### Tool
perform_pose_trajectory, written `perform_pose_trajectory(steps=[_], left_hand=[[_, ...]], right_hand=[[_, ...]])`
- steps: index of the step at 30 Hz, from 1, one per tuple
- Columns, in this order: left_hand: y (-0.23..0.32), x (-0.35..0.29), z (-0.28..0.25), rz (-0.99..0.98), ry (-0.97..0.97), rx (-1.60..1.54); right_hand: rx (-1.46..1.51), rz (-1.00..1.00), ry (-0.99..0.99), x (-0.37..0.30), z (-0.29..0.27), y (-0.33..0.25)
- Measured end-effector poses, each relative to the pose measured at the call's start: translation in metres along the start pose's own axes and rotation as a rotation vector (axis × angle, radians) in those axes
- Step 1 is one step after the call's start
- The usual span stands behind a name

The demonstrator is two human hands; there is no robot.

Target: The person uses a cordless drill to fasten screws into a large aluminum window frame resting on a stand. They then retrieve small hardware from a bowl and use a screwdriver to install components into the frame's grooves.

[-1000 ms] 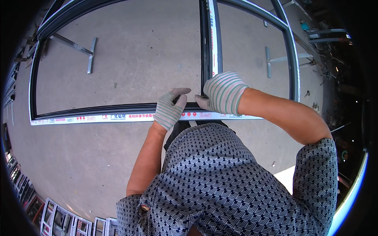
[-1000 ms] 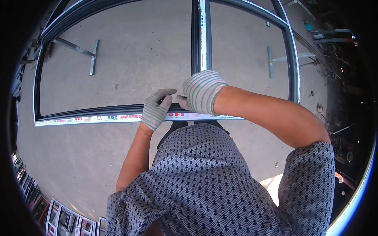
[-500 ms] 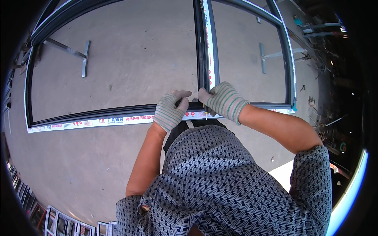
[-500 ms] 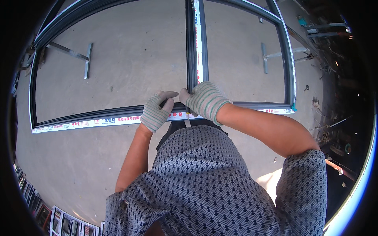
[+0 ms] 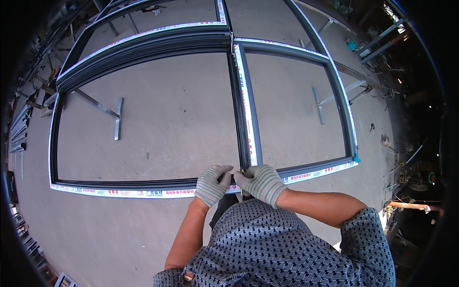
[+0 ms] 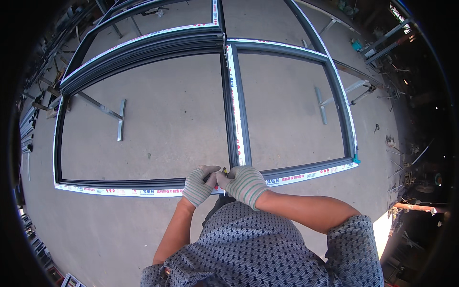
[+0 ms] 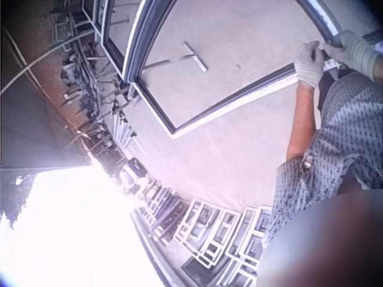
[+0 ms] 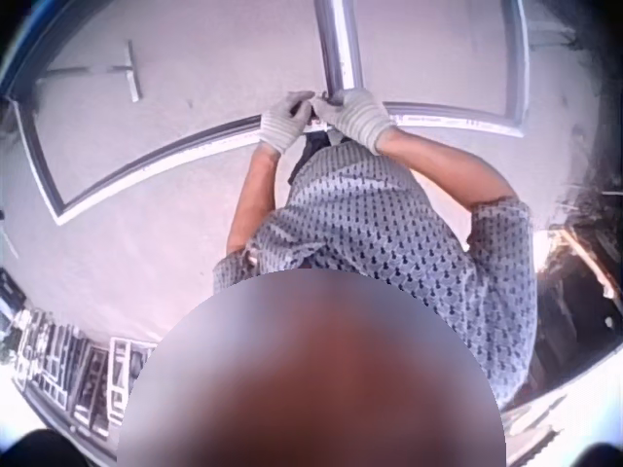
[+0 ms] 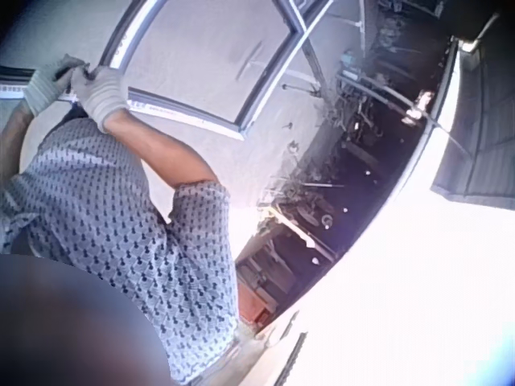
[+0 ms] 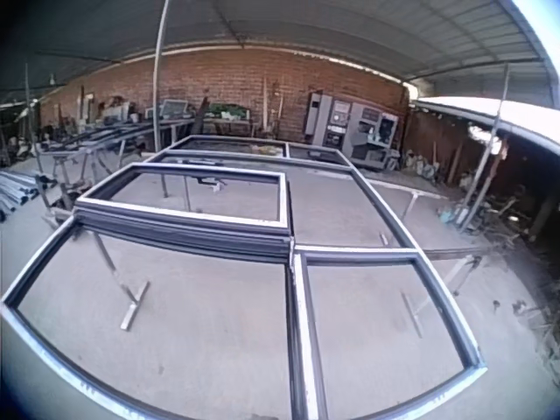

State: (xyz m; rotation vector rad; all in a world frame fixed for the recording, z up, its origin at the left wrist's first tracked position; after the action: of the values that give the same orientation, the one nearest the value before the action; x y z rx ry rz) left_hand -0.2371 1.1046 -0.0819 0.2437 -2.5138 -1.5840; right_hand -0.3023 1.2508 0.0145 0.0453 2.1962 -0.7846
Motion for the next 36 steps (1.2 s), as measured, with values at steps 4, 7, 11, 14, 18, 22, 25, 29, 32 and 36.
perform_pose_trajectory(steps=[4, 7, 11, 14, 18, 22, 25, 29, 32, 36], left_hand=[[0.016, 0.002, 0.000, 0.038, -0.220, 0.151], [-0.008, -0.007, 0.019, 0.057, -0.306, 0.333], [-0.014, -0.019, 0.023, -0.029, -0.162, 0.314], [-0.025, -0.022, 0.022, -0.059, -0.149, 0.308], [-0.038, -0.030, 0.030, -0.072, -0.137, 0.209], [-0.050, -0.035, 0.030, -0.093, -0.210, 0.259], [-0.094, -0.045, 0.043, 0.065, -0.299, 0.633], [-0.124, -0.048, 0.052, 0.147, -0.010, 0.405], [-0.155, -0.056, 0.063, -0.029, -0.236, 0.407], [-0.151, -0.057, 0.061, -0.199, -0.375, 0.323]], right_hand=[[-0.046, -0.169, 0.037, 0.008, 0.011, 0.002], [-0.074, -0.202, 0.052, 0.012, 0.019, -0.002], [-0.186, -0.294, 0.090, 0.016, 0.035, -0.005], [-0.236, -0.330, 0.091, 0.012, 0.029, -0.017], [-0.243, -0.490, 0.136, 0.003, 0.015, -0.029], [-0.309, -0.747, 0.057, 0.013, 0.028, -0.035], [-0.324, -0.782, -0.031, 0.022, 0.033, -0.037], [-0.328, -0.771, 0.001, 0.021, 0.041, -0.039], [-0.285, -0.754, 0.019, 0.025, 0.043, -0.032], [-0.343, -0.797, 0.020, 0.029, 0.043, -0.031]])
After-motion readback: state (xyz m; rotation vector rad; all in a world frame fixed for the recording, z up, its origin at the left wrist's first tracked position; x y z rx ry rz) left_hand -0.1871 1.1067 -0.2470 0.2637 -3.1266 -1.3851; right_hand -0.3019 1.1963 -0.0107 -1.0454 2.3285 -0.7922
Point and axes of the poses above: each hand's wrist, its own x-axis towards the middle knuckle, its own z-axis out of the palm, y = z × x, the point moved 5 cm from there along x, towards the middle knuckle, and after that the axes turned 9 degrees about y, right-handed, at the moved point
